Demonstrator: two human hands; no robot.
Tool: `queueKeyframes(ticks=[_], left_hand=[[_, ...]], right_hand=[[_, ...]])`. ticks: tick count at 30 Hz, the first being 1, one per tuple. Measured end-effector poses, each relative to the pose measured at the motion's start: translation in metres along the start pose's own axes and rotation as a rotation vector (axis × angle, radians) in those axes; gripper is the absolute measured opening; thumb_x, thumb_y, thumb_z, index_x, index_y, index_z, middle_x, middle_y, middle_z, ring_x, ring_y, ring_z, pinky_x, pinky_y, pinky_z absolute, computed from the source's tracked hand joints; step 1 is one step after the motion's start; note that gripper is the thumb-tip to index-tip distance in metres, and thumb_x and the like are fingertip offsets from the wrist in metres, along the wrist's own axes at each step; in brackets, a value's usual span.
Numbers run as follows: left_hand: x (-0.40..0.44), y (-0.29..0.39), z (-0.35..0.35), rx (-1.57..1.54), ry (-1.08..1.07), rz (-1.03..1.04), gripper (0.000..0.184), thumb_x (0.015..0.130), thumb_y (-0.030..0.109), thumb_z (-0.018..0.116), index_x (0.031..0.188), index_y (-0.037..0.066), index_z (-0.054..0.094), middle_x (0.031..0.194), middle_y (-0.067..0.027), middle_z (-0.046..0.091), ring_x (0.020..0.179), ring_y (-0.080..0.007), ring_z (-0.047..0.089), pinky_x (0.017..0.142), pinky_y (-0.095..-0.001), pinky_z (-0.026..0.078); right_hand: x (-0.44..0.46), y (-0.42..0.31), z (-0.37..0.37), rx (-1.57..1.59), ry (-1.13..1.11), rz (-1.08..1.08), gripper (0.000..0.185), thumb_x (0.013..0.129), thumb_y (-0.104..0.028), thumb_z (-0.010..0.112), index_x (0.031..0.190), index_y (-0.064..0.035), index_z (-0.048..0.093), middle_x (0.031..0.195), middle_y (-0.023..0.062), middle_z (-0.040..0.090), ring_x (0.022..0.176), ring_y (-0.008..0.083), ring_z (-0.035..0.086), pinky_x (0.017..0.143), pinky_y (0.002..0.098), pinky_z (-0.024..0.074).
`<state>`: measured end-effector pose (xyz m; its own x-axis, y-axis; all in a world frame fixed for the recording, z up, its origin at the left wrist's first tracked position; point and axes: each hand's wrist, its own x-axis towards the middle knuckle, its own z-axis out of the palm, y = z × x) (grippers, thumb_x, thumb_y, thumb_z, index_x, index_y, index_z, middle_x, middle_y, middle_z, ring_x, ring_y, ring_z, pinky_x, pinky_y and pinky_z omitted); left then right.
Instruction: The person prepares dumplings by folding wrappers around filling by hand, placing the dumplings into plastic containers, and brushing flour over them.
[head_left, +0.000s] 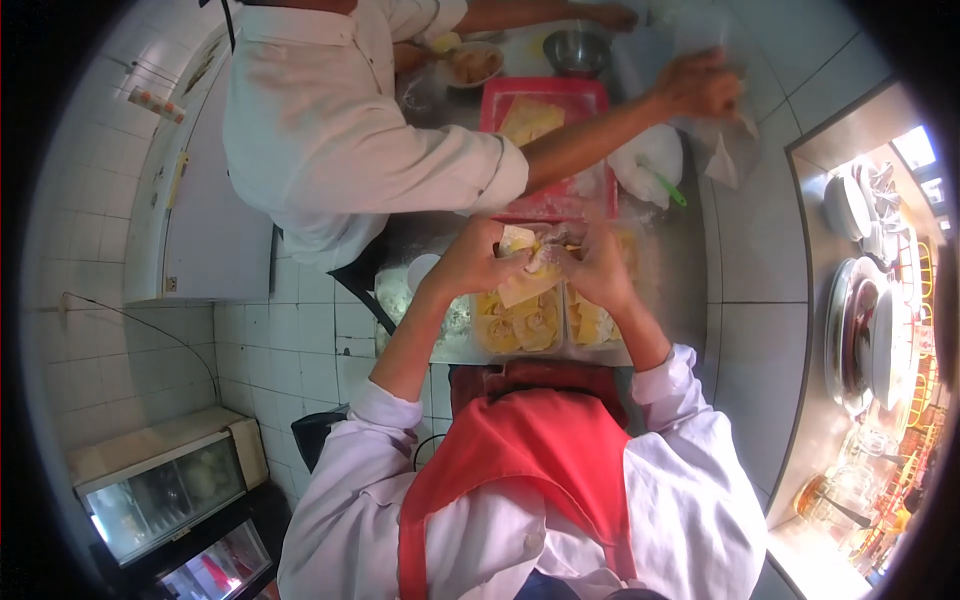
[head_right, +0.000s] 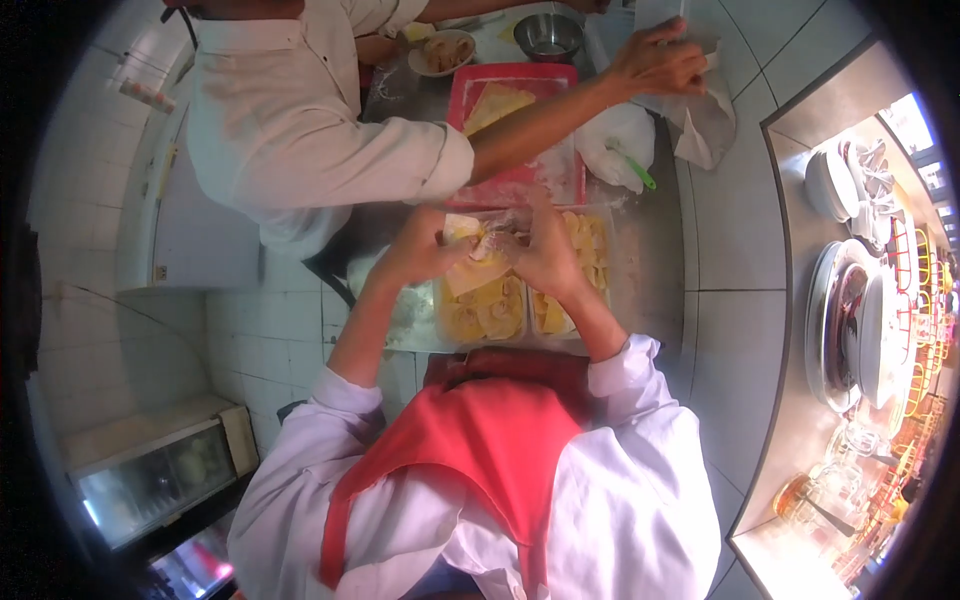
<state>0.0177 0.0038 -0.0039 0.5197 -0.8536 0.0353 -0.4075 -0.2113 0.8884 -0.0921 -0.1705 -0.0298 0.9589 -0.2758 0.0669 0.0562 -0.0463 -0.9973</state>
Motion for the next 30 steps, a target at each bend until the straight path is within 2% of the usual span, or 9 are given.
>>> queueKeyframes(ticks=[2, 9, 13, 16, 18, 21, 26, 28, 30], left_hand=[[0.0, -0.001, 0.005, -0.237, -0.001, -0.257, 0.019, 0.086, 0.011, 0.069, 0.101, -0.001, 0.072, 0.083, -0.005, 0.072, 0.072, -0.0056, 0.062, 0.065, -0.0253, 0.05], [-0.004, -0.064, 0.078, -0.887, 0.152, -0.209, 0.031, 0.082, 0.002, 0.074, 0.112, -0.001, 0.068, 0.102, -0.0047, 0.07, 0.086, -0.0103, 0.066, 0.077, -0.0266, 0.054], [-0.008, -0.071, 0.136, -0.934, 0.161, -0.338, 0.03, 0.082, 0.0, 0.072, 0.112, 0.0, 0.066, 0.102, -0.0047, 0.069, 0.086, -0.0113, 0.066, 0.078, -0.0277, 0.054], [-0.001, -0.09, 0.182, -0.757, 0.2, -0.352, 0.042, 0.086, -0.001, 0.068, 0.126, 0.001, 0.055, 0.105, -0.0079, 0.067, 0.092, -0.0143, 0.066, 0.084, -0.0296, 0.053], [0.01, -0.103, 0.2, -0.598, 0.285, -0.243, 0.057, 0.088, 0.0, 0.065, 0.138, 0.003, 0.037, 0.104, -0.0106, 0.065, 0.085, -0.017, 0.068, 0.078, -0.0311, 0.056], [0.005, -0.066, 0.17, -0.773, 0.188, -0.488, 0.07, 0.089, 0.001, 0.063, 0.145, 0.003, 0.021, 0.095, -0.0118, 0.065, 0.08, -0.0195, 0.071, 0.066, -0.0305, 0.059], [-0.022, -0.069, 0.147, -0.553, 0.221, -0.418, 0.074, 0.089, -0.004, 0.06, 0.147, 0.007, 0.015, 0.095, -0.0146, 0.063, 0.073, -0.0252, 0.072, 0.059, -0.0329, 0.06], [-0.034, -0.075, 0.134, -0.566, 0.24, -0.403, 0.075, 0.09, -0.004, 0.059, 0.148, 0.009, 0.013, 0.097, -0.0152, 0.061, 0.074, -0.0277, 0.072, 0.061, -0.034, 0.061], [-0.052, -0.086, 0.122, -0.652, 0.39, -0.416, 0.071, 0.088, -0.004, 0.059, 0.146, 0.007, 0.019, 0.088, -0.0113, 0.062, 0.069, -0.0224, 0.071, 0.059, -0.0316, 0.059]], right_hand=[[-0.001, 0.013, -0.003, 0.113, -0.02, 0.047, 0.051, 0.082, 0.011, 0.06, 0.126, 0.0029, 0.037, 0.096, 0.0119, 0.065, 0.088, 0.0176, 0.065, 0.076, 0.0311, 0.0537], [-0.011, 0.045, -0.025, 0.16, 0.07, 0.036, 0.046, 0.082, 0.01, 0.063, 0.119, -0.0017, 0.04, 0.09, 0.0076, 0.062, 0.085, 0.0147, 0.062, 0.073, 0.0294, 0.0523], [-0.039, 0.086, -0.055, 0.033, 0.054, 0.144, 0.044, 0.08, 0.011, 0.063, 0.115, -0.0047, 0.041, 0.086, 0.0057, 0.06, 0.083, 0.0134, 0.061, 0.071, 0.0291, 0.0518], [-0.044, 0.118, -0.079, -0.061, 0.049, 0.209, 0.04, 0.079, 0.011, 0.063, 0.111, -0.0052, 0.043, 0.085, 0.0053, 0.059, 0.082, 0.0135, 0.061, 0.07, 0.0294, 0.0511], [-0.037, 0.13, -0.087, -0.14, 0.054, 0.191, 0.038, 0.079, 0.01, 0.064, 0.108, -0.0053, 0.045, 0.085, 0.0051, 0.059, 0.082, 0.0137, 0.061, 0.07, 0.0297, 0.0508], [-0.013, 0.139, -0.092, -0.294, 0.023, -0.047, 0.034, 0.077, 0.007, 0.066, 0.103, -0.0055, 0.048, 0.086, 0.0074, 0.061, 0.08, 0.0214, 0.063, 0.072, 0.0327, 0.0504], [0.007, 0.156, -0.081, -0.829, -0.016, -0.107, 0.035, 0.074, 0.001, 0.067, 0.105, -0.0077, 0.055, 0.1, 0.0171, 0.063, 0.093, 0.0412, 0.061, 0.079, 0.0452, 0.0499], [0.006, 0.152, -0.08, -0.835, 0.012, -0.116, 0.036, 0.074, 0.0, 0.067, 0.107, -0.0086, 0.056, 0.102, 0.0171, 0.063, 0.092, 0.0412, 0.061, 0.078, 0.0461, 0.0499], [0.002, 0.15, -0.08, -0.836, 0.031, -0.123, 0.037, 0.074, 0.0, 0.066, 0.109, -0.0096, 0.057, 0.104, 0.0171, 0.063, 0.092, 0.0412, 0.061, 0.077, 0.047, 0.05]])
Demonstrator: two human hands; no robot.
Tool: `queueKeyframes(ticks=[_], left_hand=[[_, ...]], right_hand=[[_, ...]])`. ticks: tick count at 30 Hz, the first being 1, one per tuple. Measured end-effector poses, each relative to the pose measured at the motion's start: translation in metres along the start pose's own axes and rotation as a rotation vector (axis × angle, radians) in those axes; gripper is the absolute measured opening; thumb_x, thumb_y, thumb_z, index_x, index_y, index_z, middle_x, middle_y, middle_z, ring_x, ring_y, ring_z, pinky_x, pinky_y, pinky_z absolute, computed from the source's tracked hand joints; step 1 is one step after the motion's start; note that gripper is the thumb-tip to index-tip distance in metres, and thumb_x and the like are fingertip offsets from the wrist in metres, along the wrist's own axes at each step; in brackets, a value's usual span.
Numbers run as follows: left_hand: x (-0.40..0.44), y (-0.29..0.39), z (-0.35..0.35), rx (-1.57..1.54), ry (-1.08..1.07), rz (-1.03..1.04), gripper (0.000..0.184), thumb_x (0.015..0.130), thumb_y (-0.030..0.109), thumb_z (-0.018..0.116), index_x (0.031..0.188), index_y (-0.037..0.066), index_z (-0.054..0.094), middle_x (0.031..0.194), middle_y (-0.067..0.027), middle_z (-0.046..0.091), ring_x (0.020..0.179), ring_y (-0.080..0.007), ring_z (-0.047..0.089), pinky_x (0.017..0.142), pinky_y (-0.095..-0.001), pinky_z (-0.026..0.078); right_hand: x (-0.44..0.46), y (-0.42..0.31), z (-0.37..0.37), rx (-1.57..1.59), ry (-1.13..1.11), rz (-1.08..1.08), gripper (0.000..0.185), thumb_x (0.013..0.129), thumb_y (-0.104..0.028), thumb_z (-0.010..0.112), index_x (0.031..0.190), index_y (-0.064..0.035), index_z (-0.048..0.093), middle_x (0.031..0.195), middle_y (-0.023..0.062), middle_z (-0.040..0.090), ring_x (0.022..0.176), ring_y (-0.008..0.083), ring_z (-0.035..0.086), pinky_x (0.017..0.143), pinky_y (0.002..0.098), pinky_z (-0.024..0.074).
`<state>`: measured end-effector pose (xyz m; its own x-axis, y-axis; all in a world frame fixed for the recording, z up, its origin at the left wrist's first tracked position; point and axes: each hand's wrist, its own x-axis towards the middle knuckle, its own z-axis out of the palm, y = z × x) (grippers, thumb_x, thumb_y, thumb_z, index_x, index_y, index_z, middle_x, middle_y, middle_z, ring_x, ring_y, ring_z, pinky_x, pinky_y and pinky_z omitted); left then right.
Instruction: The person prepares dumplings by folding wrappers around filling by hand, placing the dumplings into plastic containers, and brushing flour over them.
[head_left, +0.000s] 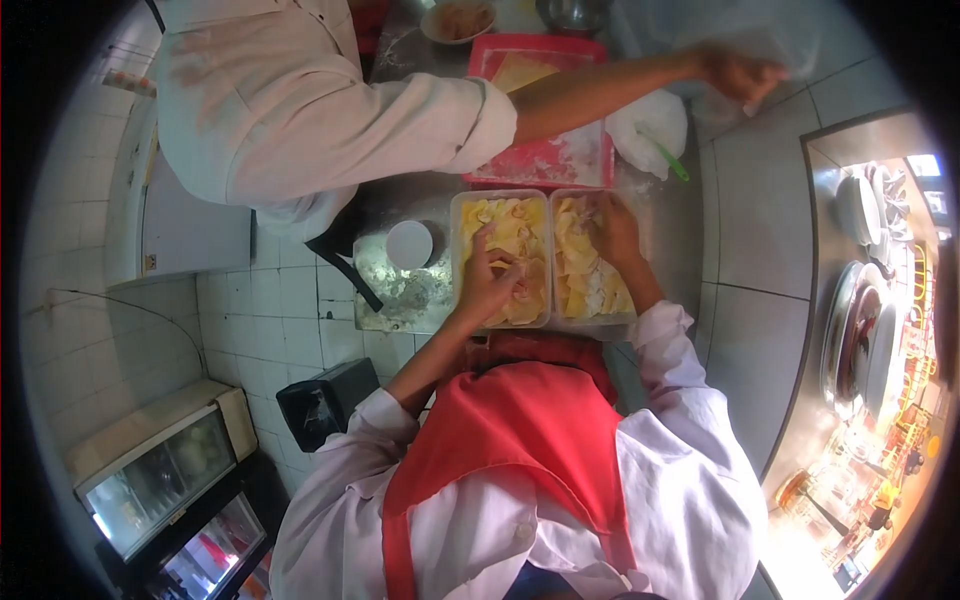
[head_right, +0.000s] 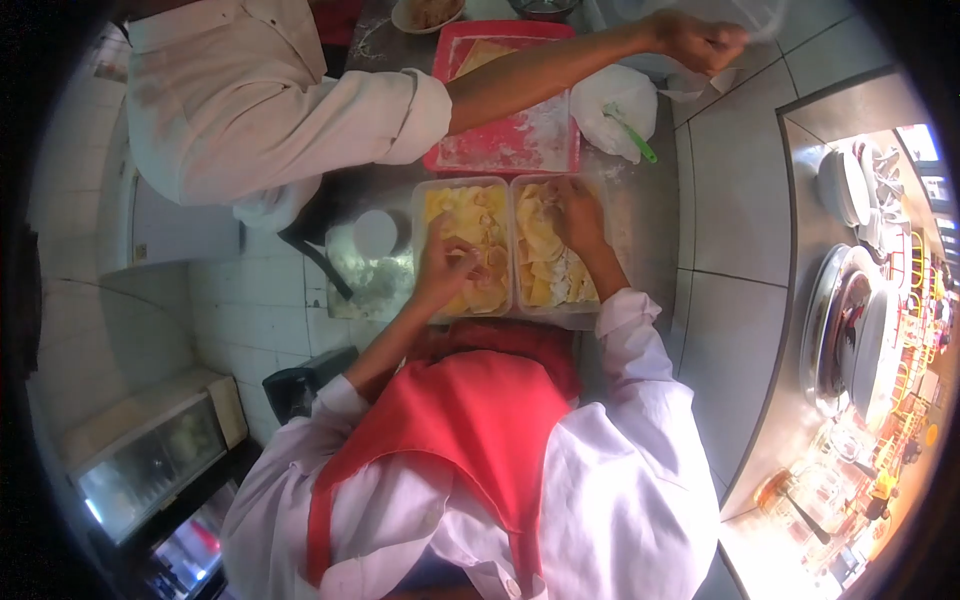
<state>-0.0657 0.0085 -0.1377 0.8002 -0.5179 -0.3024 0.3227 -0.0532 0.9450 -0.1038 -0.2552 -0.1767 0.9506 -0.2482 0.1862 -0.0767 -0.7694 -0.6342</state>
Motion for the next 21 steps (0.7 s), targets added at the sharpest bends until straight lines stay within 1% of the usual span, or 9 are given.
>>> queueKeyframes(ticks=[3, 5, 9, 11, 13, 16, 18, 20, 21], left_hand=[[-0.012, 0.001, -0.038, -0.089, 0.178, -0.023, 0.068, 0.088, -0.004, 0.059, 0.144, 0.007, 0.023, 0.087, -0.0091, 0.06, 0.068, -0.0218, 0.07, 0.058, -0.0298, 0.058], [-0.014, 0.002, -0.072, -0.055, 0.257, 0.003, 0.067, 0.088, -0.004, 0.059, 0.143, 0.007, 0.024, 0.087, -0.009, 0.059, 0.067, -0.0211, 0.069, 0.056, -0.0292, 0.057], [0.006, 0.038, -0.094, 0.125, 0.425, 0.134, 0.049, 0.089, 0.002, 0.063, 0.132, 0.002, 0.04, 0.088, -0.0082, 0.06, 0.064, -0.0167, 0.066, 0.054, -0.0262, 0.052], [0.024, 0.059, -0.097, 0.227, 0.433, 0.249, 0.04, 0.089, 0.005, 0.064, 0.126, 0.0, 0.048, 0.087, -0.0076, 0.062, 0.064, -0.0154, 0.066, 0.054, -0.0255, 0.052], [0.045, 0.079, -0.094, 0.332, 0.355, 0.184, 0.027, 0.09, 0.009, 0.064, 0.116, 0.002, 0.059, 0.092, -0.0078, 0.063, 0.07, -0.0149, 0.066, 0.058, -0.0257, 0.053], [0.081, 0.074, -0.083, 0.234, 0.306, 0.135, 0.022, 0.091, 0.013, 0.065, 0.11, 0.002, 0.063, 0.095, -0.0086, 0.064, 0.076, -0.0135, 0.066, 0.065, -0.0263, 0.053], [0.113, 0.075, -0.077, 0.291, 0.268, 0.09, 0.023, 0.091, 0.014, 0.066, 0.11, 0.003, 0.064, 0.095, -0.0081, 0.065, 0.083, -0.0133, 0.065, 0.073, -0.0277, 0.053], [0.16, 0.049, -0.076, 0.829, 0.226, 0.41, 0.024, 0.089, 0.015, 0.067, 0.11, 0.004, 0.064, 0.095, -0.008, 0.065, 0.084, -0.0162, 0.065, 0.076, -0.0298, 0.053], [0.191, 0.03, -0.077, 0.824, 0.219, 0.418, 0.024, 0.089, 0.015, 0.067, 0.11, 0.004, 0.064, 0.095, -0.008, 0.065, 0.084, -0.0162, 0.065, 0.076, -0.0298, 0.053]], right_hand=[[-0.006, -0.012, -0.005, -0.058, -0.037, 0.012, 0.042, 0.075, -0.003, 0.067, 0.115, -0.0108, 0.059, 0.106, 0.0165, 0.063, 0.1, 0.0402, 0.059, 0.085, 0.0481, 0.0475], [-0.005, -0.047, -0.011, -0.232, 0.088, -0.075, 0.044, 0.074, -0.001, 0.067, 0.117, -0.006, 0.058, 0.112, 0.0191, 0.061, 0.109, 0.0394, 0.056, 0.096, 0.0491, 0.0428], [0.009, -0.141, 0.05, -0.071, -0.007, -0.348, 0.049, 0.075, -0.011, 0.072, 0.121, -0.0032, 0.059, 0.13, 0.0199, 0.051, 0.126, 0.0394, 0.044, 0.105, 0.0562, 0.0331], [0.027, -0.175, 0.099, -0.002, -0.175, -0.43, 0.055, 0.081, -0.027, 0.069, 0.132, -0.0081, 0.057, 0.144, 0.0214, 0.043, 0.138, 0.0458, 0.03, 0.112, 0.0616, 0.0216], [0.036, -0.192, 0.136, -0.332, -0.354, -0.506, 0.061, 0.092, -0.046, 0.055, 0.14, -0.0106, 0.051, 0.153, 0.0208, 0.033, 0.146, 0.0435, 0.017, 0.117, 0.0625, 0.0061], [0.035, -0.194, 0.16, -0.368, -0.478, -0.487, 0.067, 0.095, -0.057, 0.043, 0.146, -0.0129, 0.044, 0.159, 0.0188, 0.023, 0.15, 0.0396, 0.005, 0.117, 0.0622, -0.0053], [0.042, -0.192, 0.149, -0.272, -0.544, -0.441, 0.069, 0.093, -0.054, 0.047, 0.145, -0.0083, 0.044, 0.156, 0.0181, 0.028, 0.147, 0.0398, 0.014, 0.118, 0.0609, 0.0015], [0.042, -0.194, 0.114, -0.245, -0.47, -0.377, 0.06, 0.093, -0.051, 0.051, 0.136, -0.0095, 0.056, 0.154, 0.0213, 0.03, 0.145, 0.0439, 0.016, 0.119, 0.0599, 0.0033], [0.041, -0.189, 0.101, -0.253, -0.464, -0.371, 0.06, 0.093, -0.051, 0.051, 0.136, -0.0095, 0.056, 0.154, 0.0213, 0.03, 0.145, 0.0439, 0.016, 0.119, 0.0599, 0.0033]])
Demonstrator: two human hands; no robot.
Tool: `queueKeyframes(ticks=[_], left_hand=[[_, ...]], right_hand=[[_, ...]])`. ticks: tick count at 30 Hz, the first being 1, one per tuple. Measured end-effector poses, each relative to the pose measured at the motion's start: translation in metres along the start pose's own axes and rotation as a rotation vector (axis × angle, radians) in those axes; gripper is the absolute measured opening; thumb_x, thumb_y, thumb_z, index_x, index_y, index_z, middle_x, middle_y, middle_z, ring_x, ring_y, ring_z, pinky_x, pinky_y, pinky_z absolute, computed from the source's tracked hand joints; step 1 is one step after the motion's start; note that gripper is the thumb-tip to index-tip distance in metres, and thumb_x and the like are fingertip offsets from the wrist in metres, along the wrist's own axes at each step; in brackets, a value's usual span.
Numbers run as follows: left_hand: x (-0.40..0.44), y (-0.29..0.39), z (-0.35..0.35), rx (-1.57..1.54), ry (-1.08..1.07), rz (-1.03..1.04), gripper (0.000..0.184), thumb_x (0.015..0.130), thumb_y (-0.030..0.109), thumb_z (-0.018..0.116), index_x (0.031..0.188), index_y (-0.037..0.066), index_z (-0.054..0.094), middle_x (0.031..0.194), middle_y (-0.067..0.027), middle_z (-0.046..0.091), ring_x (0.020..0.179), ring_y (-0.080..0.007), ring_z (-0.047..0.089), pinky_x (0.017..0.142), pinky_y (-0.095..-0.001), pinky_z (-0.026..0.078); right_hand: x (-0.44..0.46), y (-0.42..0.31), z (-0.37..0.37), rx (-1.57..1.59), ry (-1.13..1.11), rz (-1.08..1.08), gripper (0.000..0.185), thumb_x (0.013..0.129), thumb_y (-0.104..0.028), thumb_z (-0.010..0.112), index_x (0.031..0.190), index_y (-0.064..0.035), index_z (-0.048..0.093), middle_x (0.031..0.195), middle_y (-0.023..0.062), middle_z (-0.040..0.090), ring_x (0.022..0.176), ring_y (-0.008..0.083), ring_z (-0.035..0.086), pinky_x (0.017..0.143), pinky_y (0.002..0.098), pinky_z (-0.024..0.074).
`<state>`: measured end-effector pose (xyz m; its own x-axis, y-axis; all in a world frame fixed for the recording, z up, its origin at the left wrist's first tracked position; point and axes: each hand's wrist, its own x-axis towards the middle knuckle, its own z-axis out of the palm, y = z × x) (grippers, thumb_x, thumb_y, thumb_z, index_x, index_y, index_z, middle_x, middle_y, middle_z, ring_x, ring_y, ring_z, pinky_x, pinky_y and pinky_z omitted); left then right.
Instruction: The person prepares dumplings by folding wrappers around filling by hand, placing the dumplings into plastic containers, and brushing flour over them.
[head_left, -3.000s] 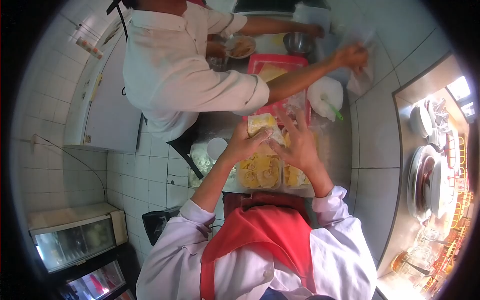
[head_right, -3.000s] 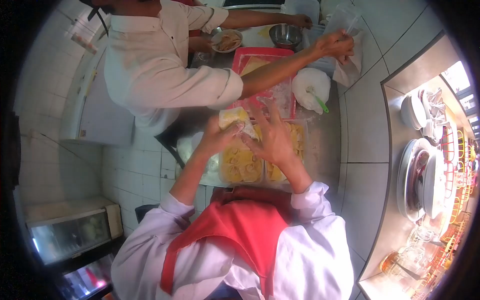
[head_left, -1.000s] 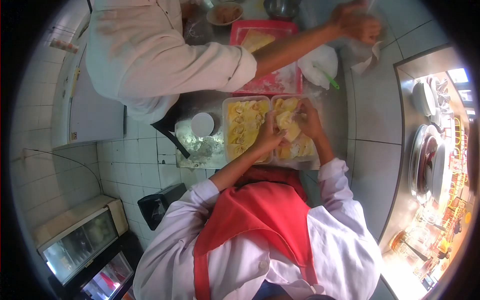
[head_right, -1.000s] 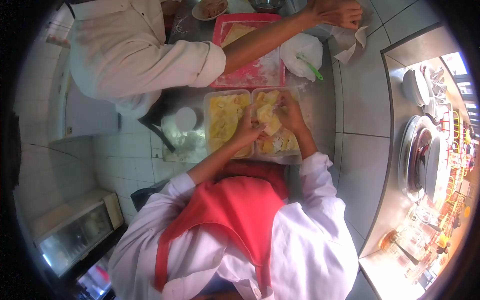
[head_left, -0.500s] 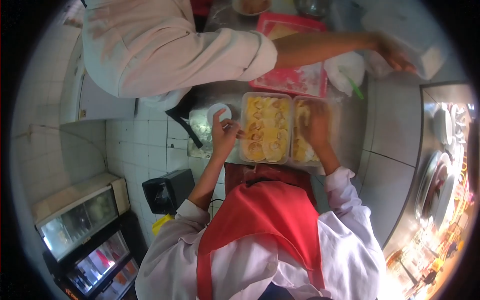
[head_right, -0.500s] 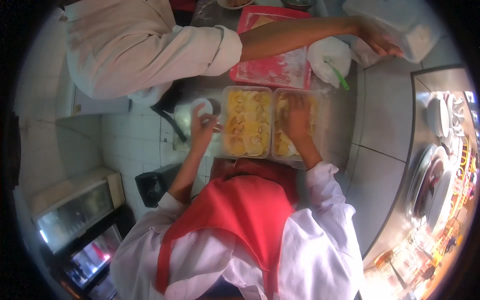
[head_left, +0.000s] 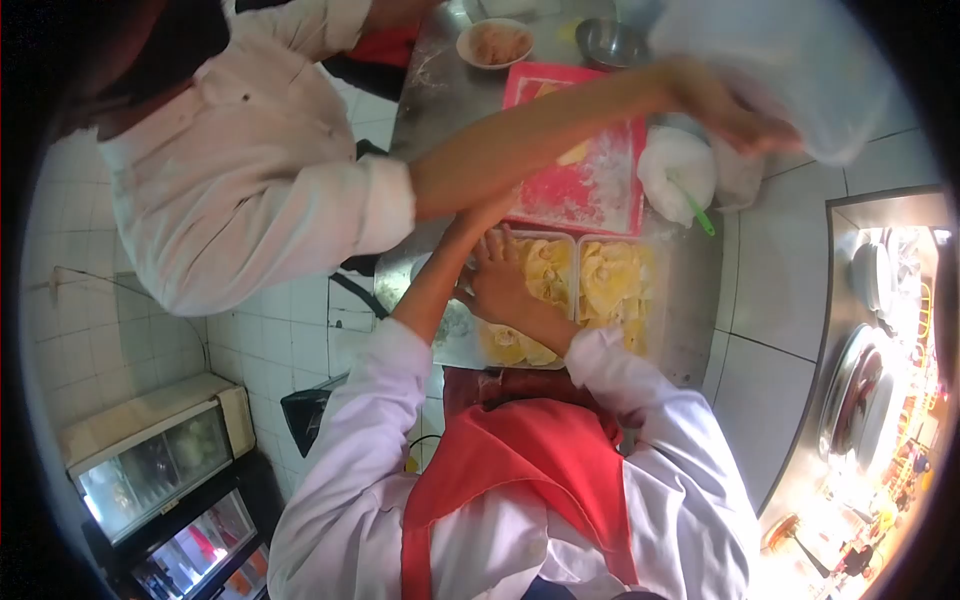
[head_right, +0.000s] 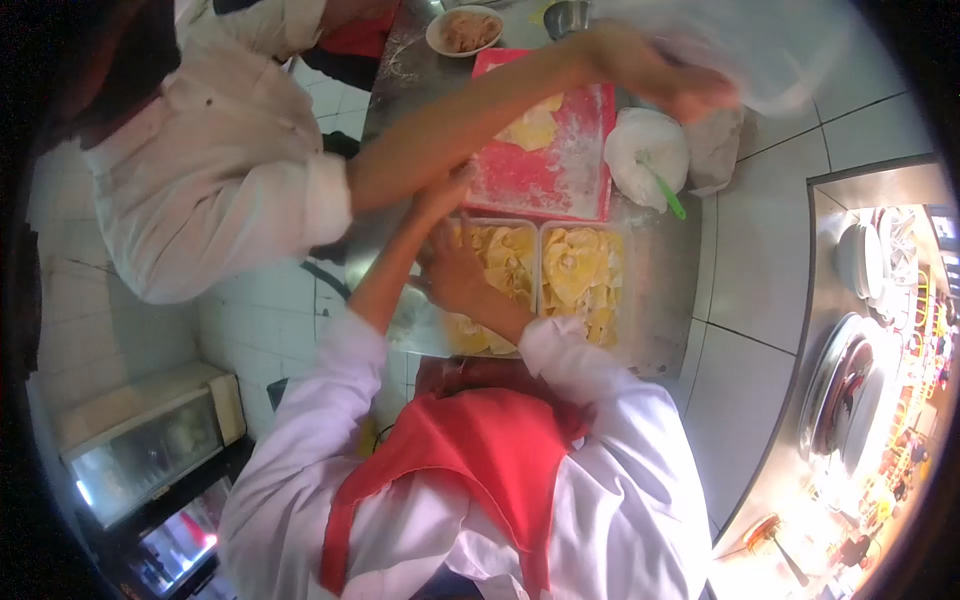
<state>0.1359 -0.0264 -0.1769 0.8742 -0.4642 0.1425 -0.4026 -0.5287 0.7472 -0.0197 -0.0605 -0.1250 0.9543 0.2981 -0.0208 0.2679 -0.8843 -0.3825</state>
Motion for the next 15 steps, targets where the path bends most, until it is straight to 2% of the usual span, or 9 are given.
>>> queueKeyframes(ticks=[2, 3, 5, 6, 8, 9, 11, 14, 15], left_hand=[[0.04, -0.034, 0.044, -0.438, 0.007, -0.164, 0.026, 0.087, 0.014, 0.068, 0.11, 0.002, 0.064, 0.097, -0.01, 0.066, 0.082, -0.0188, 0.065, 0.075, -0.0309, 0.053], [0.051, -0.023, 0.048, -0.445, 0.005, -0.149, 0.026, 0.087, 0.014, 0.068, 0.11, 0.002, 0.064, 0.097, -0.01, 0.066, 0.082, -0.0188, 0.065, 0.075, -0.0309, 0.053], [0.074, -0.004, 0.061, -0.252, 0.133, -0.454, 0.031, 0.083, 0.013, 0.07, 0.11, -0.001, 0.063, 0.1, -0.0124, 0.067, 0.086, -0.0206, 0.067, 0.077, -0.0326, 0.055], [0.082, 0.01, 0.068, -0.261, 0.132, -0.441, 0.031, 0.083, 0.013, 0.07, 0.11, -0.001, 0.063, 0.1, -0.0124, 0.067, 0.086, -0.0206, 0.067, 0.077, -0.0326, 0.055], [0.086, 0.03, 0.083, -0.788, 0.155, -0.806, 0.038, 0.078, 0.009, 0.072, 0.113, -0.003, 0.062, 0.101, -0.0138, 0.067, 0.095, -0.0225, 0.067, 0.08, -0.0338, 0.055], [0.094, 0.029, 0.097, -0.786, 0.148, -0.813, 0.038, 0.078, 0.009, 0.072, 0.113, -0.003, 0.062, 0.101, -0.0138, 0.067, 0.095, -0.0225, 0.067, 0.08, -0.0338, 0.055], [0.104, 0.014, 0.129, -0.803, 0.387, -0.988, 0.043, 0.076, 0.011, 0.072, 0.116, -0.004, 0.063, 0.104, -0.0156, 0.07, 0.091, -0.0256, 0.07, 0.066, -0.0352, 0.057], [0.106, 0.067, 0.104, -0.69, 0.479, -1.194, 0.041, 0.075, 0.009, 0.071, 0.111, -0.008, 0.062, 0.104, -0.0175, 0.07, 0.092, -0.0264, 0.07, 0.071, -0.0356, 0.057], [0.107, 0.059, 0.11, -0.687, 0.477, -1.186, 0.041, 0.075, 0.009, 0.071, 0.111, -0.008, 0.062, 0.104, -0.0175, 0.07, 0.092, -0.0264, 0.07, 0.071, -0.0356, 0.057]], right_hand=[[-0.018, 0.02, -0.017, 0.086, 0.146, 0.116, 0.063, 0.088, -0.046, 0.062, 0.141, -0.0139, 0.051, 0.154, 0.0242, 0.027, 0.145, 0.0451, 0.016, 0.116, 0.0634, 0.0058], [-0.028, 0.034, -0.024, 0.073, 0.156, 0.122, 0.063, 0.088, -0.046, 0.062, 0.141, -0.0139, 0.051, 0.154, 0.0242, 0.027, 0.145, 0.0451, 0.016, 0.116, 0.0634, 0.0058], [-0.052, 0.064, -0.038, 0.144, 0.496, 0.235, 0.044, 0.084, -0.03, 0.072, 0.122, -0.0088, 0.066, 0.149, 0.0265, 0.033, 0.141, 0.047, 0.023, 0.116, 0.0583, 0.0165], [-0.064, 0.078, -0.042, 0.092, 0.558, 0.321, 0.045, 0.083, -0.027, 0.073, 0.123, -0.0084, 0.064, 0.149, 0.0274, 0.031, 0.141, 0.0478, 0.023, 0.115, 0.0578, 0.0187], [-0.082, 0.105, -0.05, 0.043, 0.615, 0.409, 0.047, 0.082, -0.025, 0.074, 0.124, -0.0081, 0.062, 0.15, 0.0284, 0.029, 0.14, 0.0485, 0.024, 0.114, 0.0573, 0.0208], [-0.091, 0.116, -0.053, 0.02, 0.64, 0.516, 0.049, 0.083, -0.023, 0.073, 0.128, -0.0082, 0.059, 0.15, 0.0289, 0.028, 0.14, 0.0488, 0.024, 0.113, 0.0569, 0.0216], [-0.106, 0.12, -0.056, 0.004, 0.635, 0.631, 0.052, 0.084, -0.022, 0.072, 0.131, -0.0083, 0.056, 0.15, 0.0293, 0.027, 0.139, 0.0491, 0.025, 0.113, 0.0565, 0.0224], [-0.11, 0.126, -0.062, -0.002, 0.709, 0.617, 0.06, 0.085, -0.021, 0.07, 0.138, -0.0068, 0.047, 0.15, 0.0299, 0.027, 0.138, 0.0492, 0.026, 0.112, 0.0565, 0.0243], [-0.109, 0.127, -0.062, 0.033, 0.723, 0.629, 0.062, 0.085, -0.023, 0.07, 0.138, -0.0031, 0.045, 0.149, 0.032, 0.026, 0.138, 0.0497, 0.026, 0.112, 0.0575, 0.0235]])
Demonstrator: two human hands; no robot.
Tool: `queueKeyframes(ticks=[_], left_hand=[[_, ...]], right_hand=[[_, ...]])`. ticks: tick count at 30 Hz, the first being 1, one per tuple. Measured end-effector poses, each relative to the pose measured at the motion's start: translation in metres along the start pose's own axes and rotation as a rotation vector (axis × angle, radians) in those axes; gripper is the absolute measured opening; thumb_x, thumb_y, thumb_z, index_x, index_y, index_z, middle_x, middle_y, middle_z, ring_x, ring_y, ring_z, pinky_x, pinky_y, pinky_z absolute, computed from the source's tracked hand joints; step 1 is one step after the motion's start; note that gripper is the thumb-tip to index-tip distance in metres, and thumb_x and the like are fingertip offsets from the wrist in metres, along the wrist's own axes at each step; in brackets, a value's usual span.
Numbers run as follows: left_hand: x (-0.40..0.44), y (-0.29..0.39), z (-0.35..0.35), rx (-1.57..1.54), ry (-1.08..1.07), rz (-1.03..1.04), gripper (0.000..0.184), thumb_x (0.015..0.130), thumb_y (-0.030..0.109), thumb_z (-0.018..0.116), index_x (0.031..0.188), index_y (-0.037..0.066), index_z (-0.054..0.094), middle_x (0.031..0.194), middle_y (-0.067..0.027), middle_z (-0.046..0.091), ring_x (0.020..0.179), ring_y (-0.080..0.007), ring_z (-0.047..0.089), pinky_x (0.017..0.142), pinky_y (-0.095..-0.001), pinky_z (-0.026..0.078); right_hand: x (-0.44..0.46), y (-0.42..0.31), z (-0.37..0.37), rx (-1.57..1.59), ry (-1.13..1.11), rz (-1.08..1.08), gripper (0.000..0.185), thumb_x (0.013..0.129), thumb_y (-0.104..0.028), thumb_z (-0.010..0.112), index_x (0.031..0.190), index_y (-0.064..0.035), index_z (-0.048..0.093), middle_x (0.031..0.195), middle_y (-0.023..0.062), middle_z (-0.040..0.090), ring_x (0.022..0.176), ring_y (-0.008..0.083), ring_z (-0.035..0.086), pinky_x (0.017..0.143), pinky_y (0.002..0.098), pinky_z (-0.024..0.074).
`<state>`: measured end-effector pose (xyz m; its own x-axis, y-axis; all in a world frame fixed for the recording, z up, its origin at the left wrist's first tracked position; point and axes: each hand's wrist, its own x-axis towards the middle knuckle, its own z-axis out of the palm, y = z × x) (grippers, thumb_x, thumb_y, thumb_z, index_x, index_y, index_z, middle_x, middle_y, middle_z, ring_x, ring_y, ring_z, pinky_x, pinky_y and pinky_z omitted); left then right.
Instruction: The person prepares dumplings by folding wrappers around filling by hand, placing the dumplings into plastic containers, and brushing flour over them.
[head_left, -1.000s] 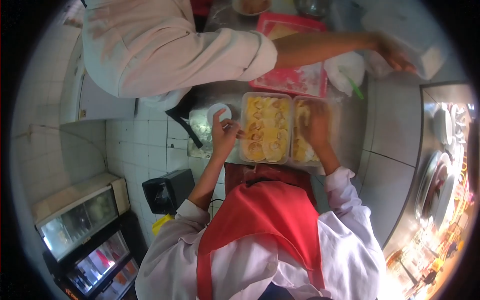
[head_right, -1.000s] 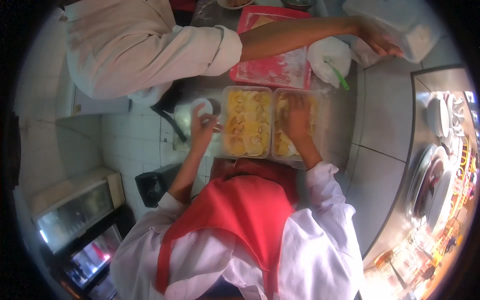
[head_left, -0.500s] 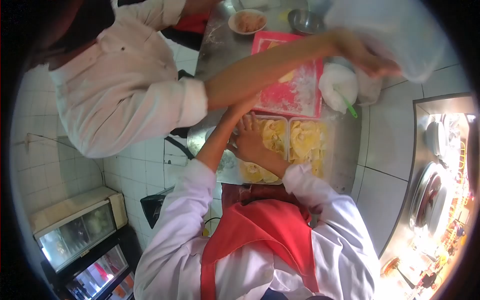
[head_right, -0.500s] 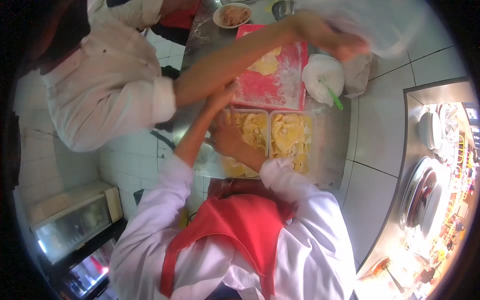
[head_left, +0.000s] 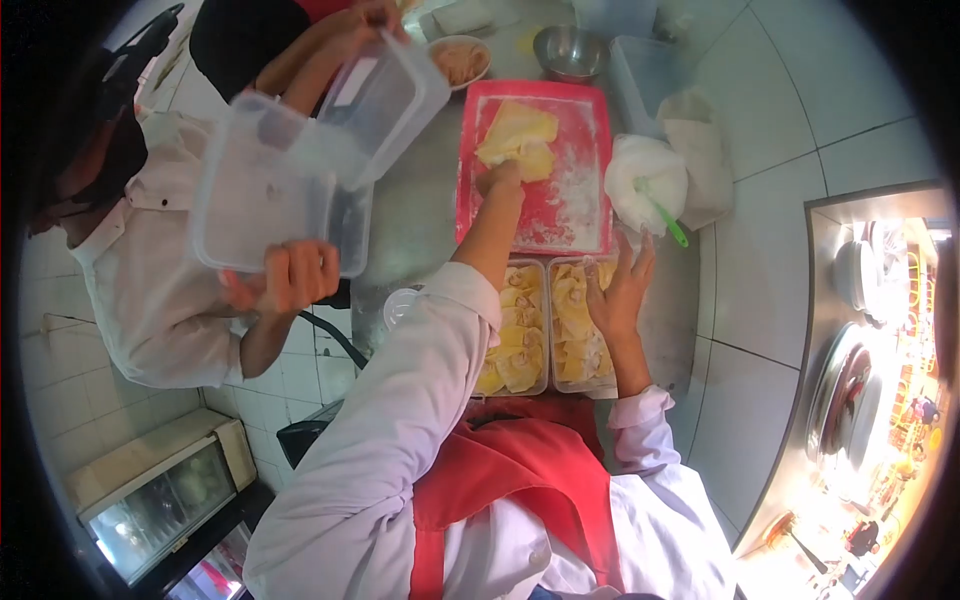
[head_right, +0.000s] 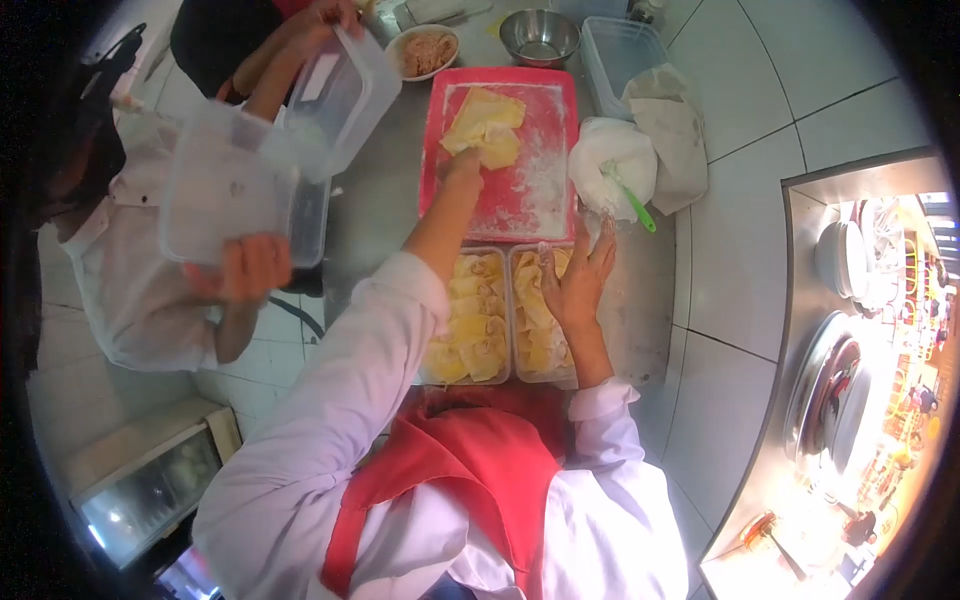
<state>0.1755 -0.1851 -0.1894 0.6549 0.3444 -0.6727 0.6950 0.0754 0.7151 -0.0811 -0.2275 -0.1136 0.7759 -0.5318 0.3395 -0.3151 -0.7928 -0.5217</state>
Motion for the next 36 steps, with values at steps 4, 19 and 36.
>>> queueKeyframes(ticks=[4, 19, 36], left_hand=[[0.043, -0.02, -0.017, 0.066, -0.126, 0.448, 0.038, 0.076, 0.012, 0.072, 0.11, -0.003, 0.063, 0.096, -0.0177, 0.07, 0.089, -0.026, 0.07, 0.072, -0.0346, 0.054], [-0.094, 0.046, -0.213, 0.007, -1.126, 0.664, 0.036, 0.083, 0.005, 0.066, 0.119, 0.0, 0.06, 0.097, -0.0094, 0.07, 0.084, -0.0154, 0.067, 0.076, -0.0297, 0.055], [-0.19, 0.02, -0.274, -0.046, -0.82, 0.698, 0.021, 0.096, 0.021, 0.066, 0.093, 0.0, 0.07, 0.085, -0.0011, 0.068, 0.075, -0.006, 0.06, 0.064, -0.0238, 0.049]], right_hand=[[0.019, -0.007, 0.003, 0.032, 0.029, 0.004, 0.07, 0.084, -0.019, 0.071, 0.141, 0.0024, 0.038, 0.147, 0.0317, 0.029, 0.136, 0.0488, 0.029, 0.112, 0.0555, 0.0257], [0.063, -0.096, -0.023, 1.244, -0.575, 0.052, 0.084, 0.078, 0.004, 0.066, 0.15, -0.0053, 0.024, 0.108, 0.0118, 0.066, 0.094, 0.0147, 0.06, 0.08, 0.0277, 0.0482], [0.024, -0.133, -0.095, 1.029, -0.511, 0.019, 0.082, 0.077, 0.007, 0.07, 0.15, -0.0064, 0.036, 0.082, 0.0022, 0.061, 0.073, 0.0076, 0.057, 0.064, 0.0233, 0.0466]])
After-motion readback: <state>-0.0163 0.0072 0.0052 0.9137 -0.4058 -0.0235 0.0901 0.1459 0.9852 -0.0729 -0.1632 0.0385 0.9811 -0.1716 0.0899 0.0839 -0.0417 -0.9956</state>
